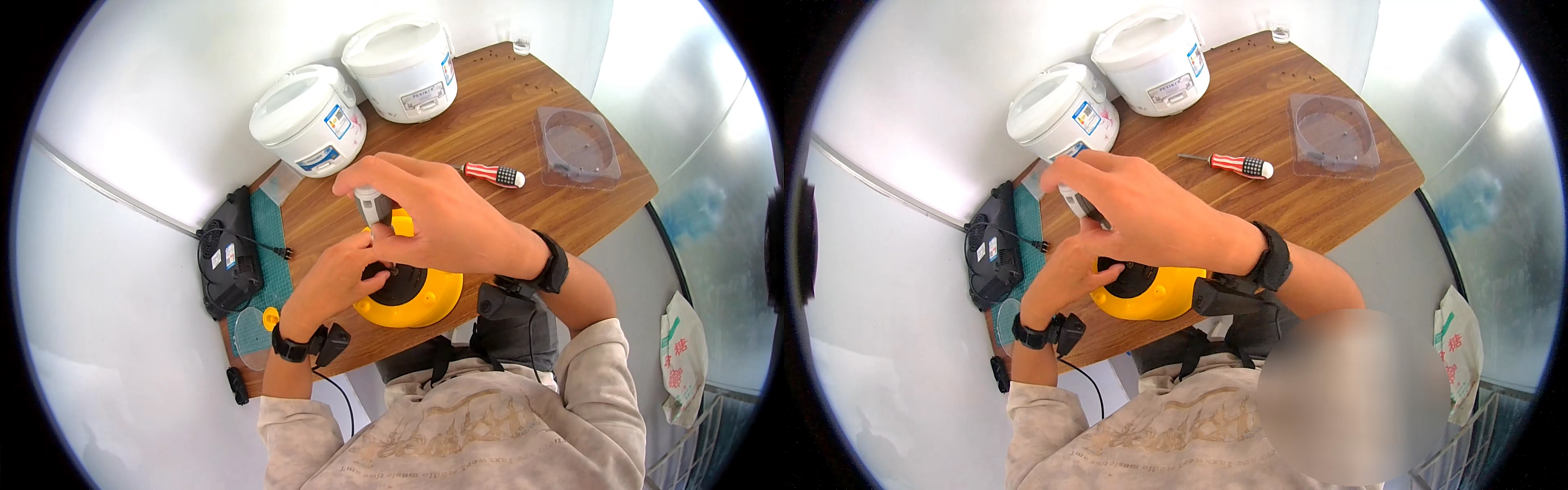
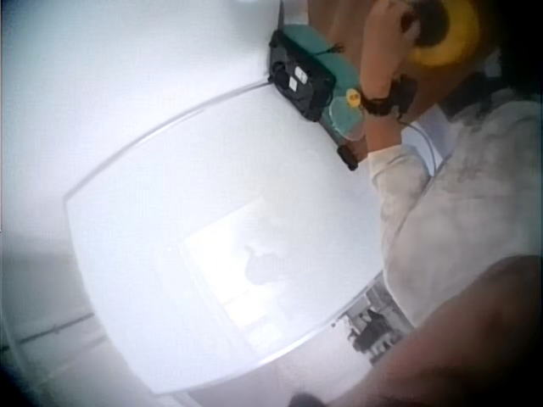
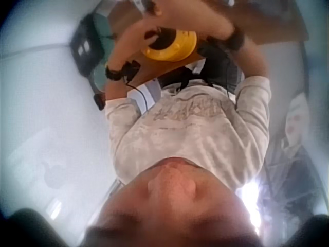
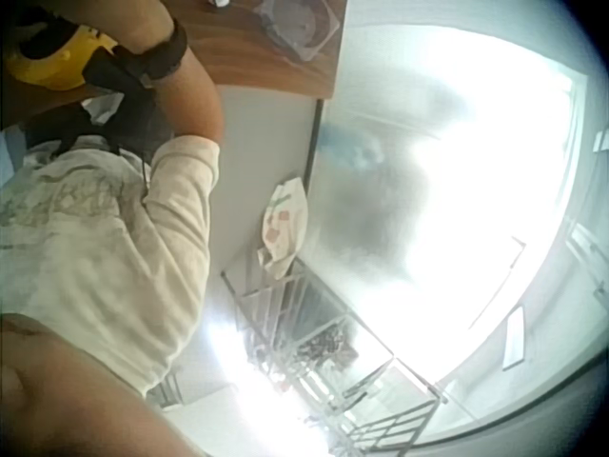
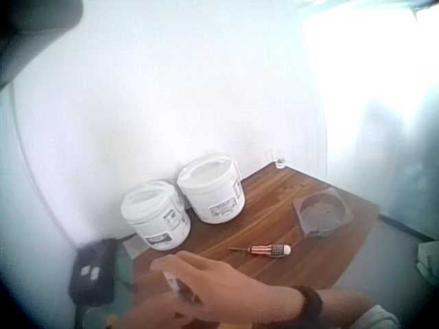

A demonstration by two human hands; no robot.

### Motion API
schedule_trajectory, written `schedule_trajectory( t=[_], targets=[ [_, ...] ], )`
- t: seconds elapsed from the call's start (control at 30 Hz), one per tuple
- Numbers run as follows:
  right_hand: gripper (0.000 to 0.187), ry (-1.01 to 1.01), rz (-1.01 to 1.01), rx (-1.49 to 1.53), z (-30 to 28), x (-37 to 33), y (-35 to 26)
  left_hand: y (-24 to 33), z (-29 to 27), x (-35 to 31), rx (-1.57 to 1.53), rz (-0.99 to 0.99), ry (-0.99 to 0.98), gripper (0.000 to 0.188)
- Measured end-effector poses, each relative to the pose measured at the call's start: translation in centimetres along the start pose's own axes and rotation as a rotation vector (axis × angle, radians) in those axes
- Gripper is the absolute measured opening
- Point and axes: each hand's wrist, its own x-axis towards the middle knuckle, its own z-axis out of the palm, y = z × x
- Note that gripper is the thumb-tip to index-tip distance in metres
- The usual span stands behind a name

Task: The person disassembles a yellow plastic appliance base using a screwdriver, removes the black cover, and then assembles a clear circular lid with a yellow plastic insert and a metal ring. The person uses a screwdriver to tighten the components together.

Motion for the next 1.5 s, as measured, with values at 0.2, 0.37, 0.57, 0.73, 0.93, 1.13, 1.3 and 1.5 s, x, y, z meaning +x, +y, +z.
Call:
schedule_trajectory(
  t=[0.2, 0.37, 0.57, 0.73, 0.93, 1.13, 1.3, 1.5],
  targets=[
    [0.046, -0.001, 0.002, 0.002, 0.2, 0.2, 0.2, -0.2, 0.1, -0.1, -0.031, -0.005, -0.001, 0.026],
    [0.046, -0.008, -0.010, -0.050, 0.4, 0.1, 0.0, -0.1, 0.3, -0.2, -0.001, 0.006, 0.022, 0.027],
    [0.048, 0.066, -0.210, -0.103, 1.6, 0.2, -0.6, -0.9, 0.4, -0.5, 0.078, 0.035, 0.008, 0.025],
    [0.051, 0.041, -0.166, -0.104, 1.1, 0.4, -0.5, 0.4, -0.1, -0.5, 0.015, 0.019, 0.059, 0.026],
    [0.048, -0.014, -0.058, -0.022, 0.8, 0.5, -0.5, 0.5, -0.3, -0.3, 0.067, -0.009, 0.020, 0.028],
    [0.047, -0.004, -0.102, -0.127, 0.6, 0.6, -0.4, 0.2, 0.3, -0.6, 0.060, -0.001, 0.072, 0.024],
    [0.044, -0.005, -0.074, 0.004, 0.9, 0.5, -0.7, 0.7, -0.2, -0.4, 0.041, -0.027, 0.018, 0.027],
    [0.043, -0.012, -0.109, -0.051, 0.7, 0.6, -0.9, 0.3, -0.1, -0.2, 0.046, 0.033, 0.049, 0.028]
  ],
)
